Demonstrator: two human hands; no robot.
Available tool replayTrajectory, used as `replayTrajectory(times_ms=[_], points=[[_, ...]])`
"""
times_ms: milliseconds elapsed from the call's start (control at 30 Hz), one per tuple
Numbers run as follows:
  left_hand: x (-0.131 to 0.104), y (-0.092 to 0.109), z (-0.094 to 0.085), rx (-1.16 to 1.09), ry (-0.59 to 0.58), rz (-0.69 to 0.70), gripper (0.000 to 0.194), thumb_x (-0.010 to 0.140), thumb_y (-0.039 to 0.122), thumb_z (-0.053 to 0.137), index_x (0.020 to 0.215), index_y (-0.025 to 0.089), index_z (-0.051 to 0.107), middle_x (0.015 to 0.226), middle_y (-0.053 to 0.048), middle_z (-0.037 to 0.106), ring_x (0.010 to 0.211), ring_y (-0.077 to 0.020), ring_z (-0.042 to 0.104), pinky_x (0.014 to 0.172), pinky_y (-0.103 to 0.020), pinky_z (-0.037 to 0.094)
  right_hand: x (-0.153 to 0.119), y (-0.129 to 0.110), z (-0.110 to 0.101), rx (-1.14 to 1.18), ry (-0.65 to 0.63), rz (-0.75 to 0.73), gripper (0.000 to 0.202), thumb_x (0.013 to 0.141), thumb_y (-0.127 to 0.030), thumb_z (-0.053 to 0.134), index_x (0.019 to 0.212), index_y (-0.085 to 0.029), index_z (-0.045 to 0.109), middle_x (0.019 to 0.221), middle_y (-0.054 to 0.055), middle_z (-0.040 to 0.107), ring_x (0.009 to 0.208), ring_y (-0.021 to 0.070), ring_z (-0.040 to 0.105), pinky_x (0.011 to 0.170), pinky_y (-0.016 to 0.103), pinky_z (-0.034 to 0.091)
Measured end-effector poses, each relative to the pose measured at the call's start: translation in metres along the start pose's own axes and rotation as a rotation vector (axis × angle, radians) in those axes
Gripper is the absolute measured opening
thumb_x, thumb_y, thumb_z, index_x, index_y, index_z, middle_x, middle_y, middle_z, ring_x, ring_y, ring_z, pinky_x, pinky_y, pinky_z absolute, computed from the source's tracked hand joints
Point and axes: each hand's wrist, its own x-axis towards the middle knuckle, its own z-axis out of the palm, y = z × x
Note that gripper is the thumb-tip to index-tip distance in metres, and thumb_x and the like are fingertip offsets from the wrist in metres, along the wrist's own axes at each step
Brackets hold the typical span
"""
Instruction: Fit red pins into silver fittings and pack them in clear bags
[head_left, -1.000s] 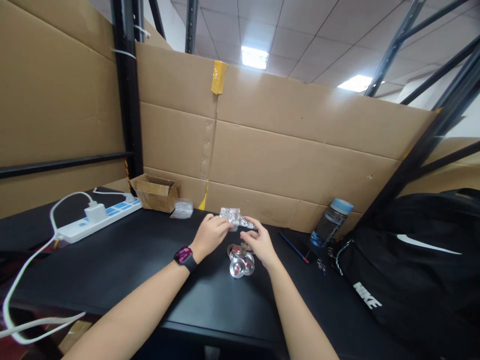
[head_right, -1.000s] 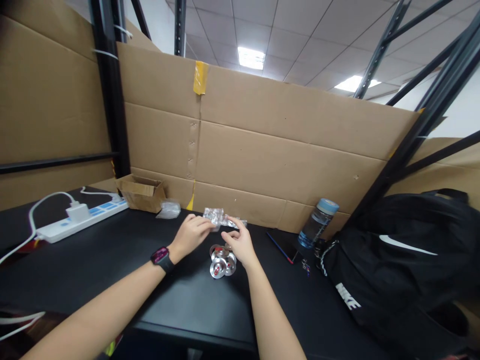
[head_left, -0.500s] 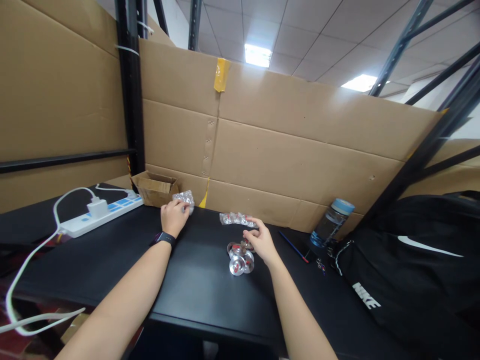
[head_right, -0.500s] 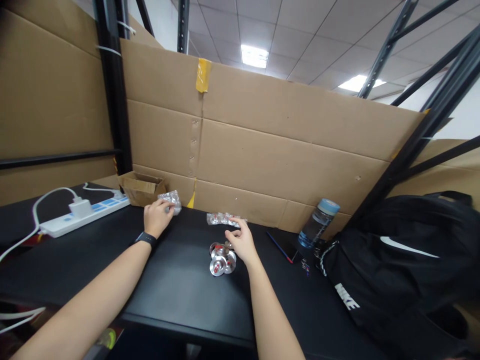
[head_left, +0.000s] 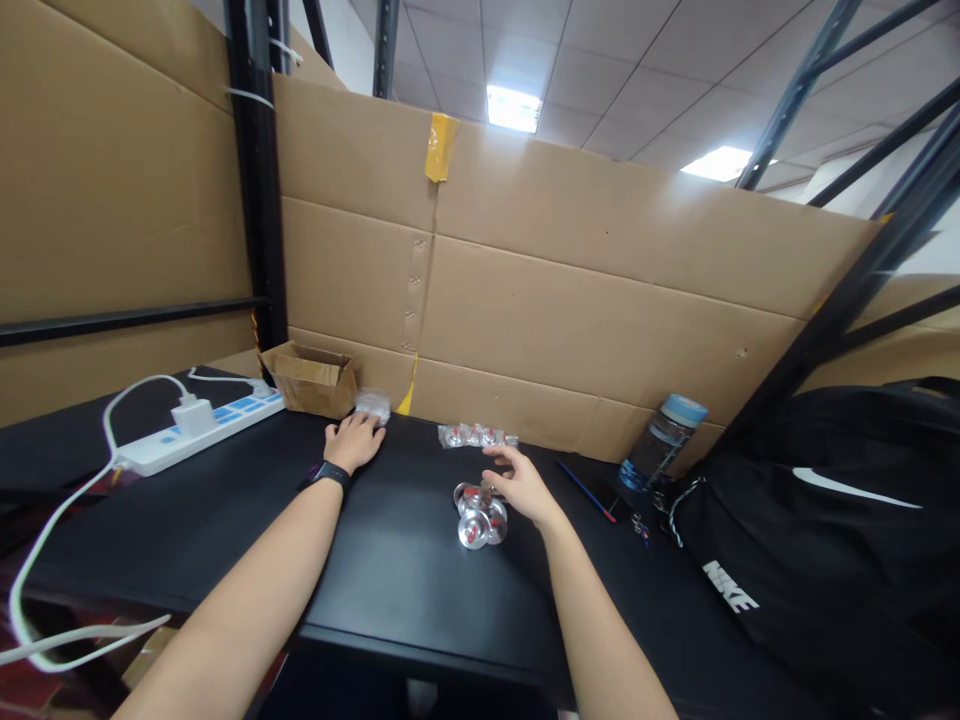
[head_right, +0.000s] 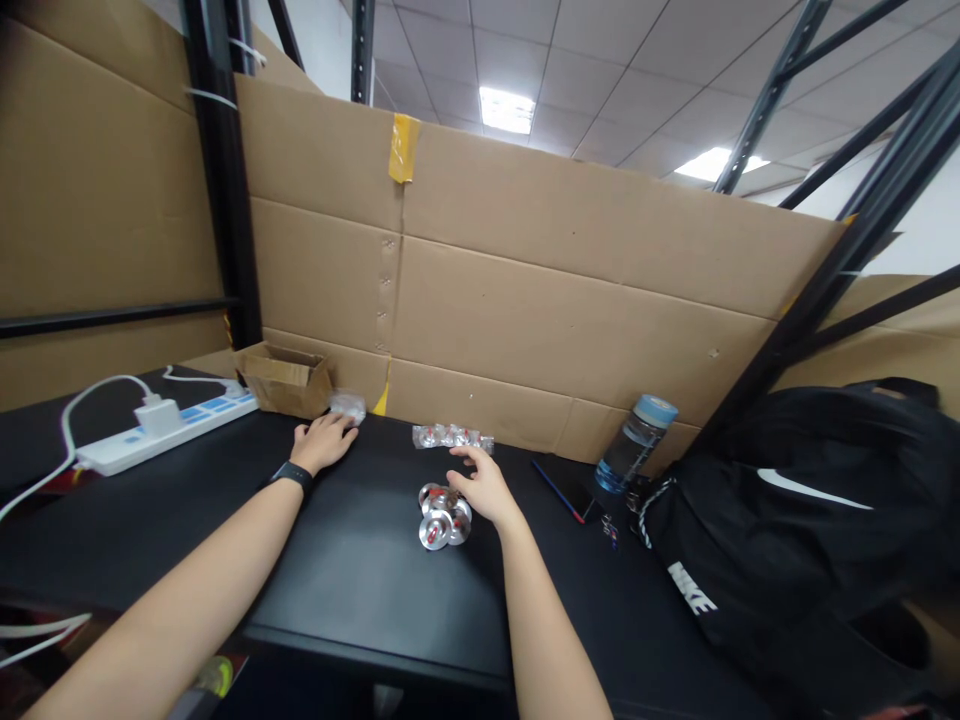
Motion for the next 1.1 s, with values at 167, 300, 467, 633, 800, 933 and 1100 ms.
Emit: replayTrajectory(times_ms=[167,300,467,633,800,933,1100], points=[[0.0,0.001,-0.003,0.009,-0.003,-0.012,0.039,0.098,0.04,0.043,0.13,0.03,0.062,0.145,-0.011,0.055,0.133,-0.0328,0.046,0.103,-0.055,0.035,-0.001,0.012,-0.007,-0.29,-0.05,-0.054,0.045,0.072,-0.013,0.066,0.115,-0.028,0.071,0.13,0.006,0.065,0.125,0.0294,0.055,0.107,0.052,0.039],[-0.003,0.008,-0.01,0.011,0.028,-0.029,0.043,0.097,0.037,0.043,0.134,0.025,0.059,0.145,-0.015,0.053,0.129,-0.0359,0.048,0.1,-0.056,0.036,-0.002,0.021,-0.011,-0.407,-0.135,0.022,0.055,0.071,-0.009,0.065,0.121,-0.031,0.069,0.137,0.004,0.063,0.13,0.033,0.052,0.109,0.057,0.034],[-0.019,0.041,-0.02,-0.033,0.04,0.135,0.038,0.091,0.035,0.053,0.125,0.023,0.065,0.131,-0.014,0.062,0.122,-0.0356,0.053,0.1,-0.052,0.037,0.0,0.032,-0.015,-0.265,-0.173,-0.018,0.051,0.066,-0.007,0.067,0.113,-0.027,0.075,0.12,0.005,0.074,0.113,0.0278,0.066,0.103,0.044,0.047],[-0.051,0.099,-0.024,-0.295,-0.036,0.426,0.027,0.091,0.033,0.056,0.113,0.029,0.07,0.121,-0.008,0.067,0.113,-0.0304,0.059,0.096,-0.045,0.04,0.002,0.033,-0.021,-0.262,-0.236,-0.05,0.054,0.065,-0.003,0.063,0.113,-0.024,0.076,0.117,0.006,0.075,0.11,0.0262,0.069,0.104,0.043,0.049],[-0.071,0.122,-0.014,-0.339,-0.083,0.6,0.028,0.095,0.034,0.053,0.119,0.03,0.066,0.128,-0.005,0.065,0.119,-0.0268,0.056,0.099,-0.043,0.039,0.003,0.031,-0.024,-0.308,-0.32,-0.012,0.049,0.072,-0.005,0.06,0.117,-0.02,0.073,0.12,0.007,0.074,0.11,0.0235,0.067,0.104,0.039,0.048],[-0.06,0.107,-0.002,-0.209,-0.129,0.605,0.042,0.098,0.038,0.048,0.138,0.026,0.056,0.152,-0.01,0.05,0.141,-0.0315,0.041,0.108,-0.052,0.032,0.004,0.029,-0.022,-0.276,-0.315,0.044,0.06,0.071,0.001,0.054,0.127,-0.021,0.066,0.118,0.007,0.073,0.11,0.0208,0.066,0.102,0.036,0.049],[-0.041,0.093,0.012,-0.136,-0.228,0.541,0.054,0.102,0.047,0.037,0.152,0.027,0.041,0.163,-0.01,0.035,0.149,-0.0338,0.028,0.111,-0.059,0.026,0.005,0.03,-0.015,-0.283,-0.251,0.088,0.064,0.075,-0.001,0.057,0.136,-0.02,0.057,0.112,0.008,0.072,0.102,0.0199,0.067,0.095,0.035,0.051]])
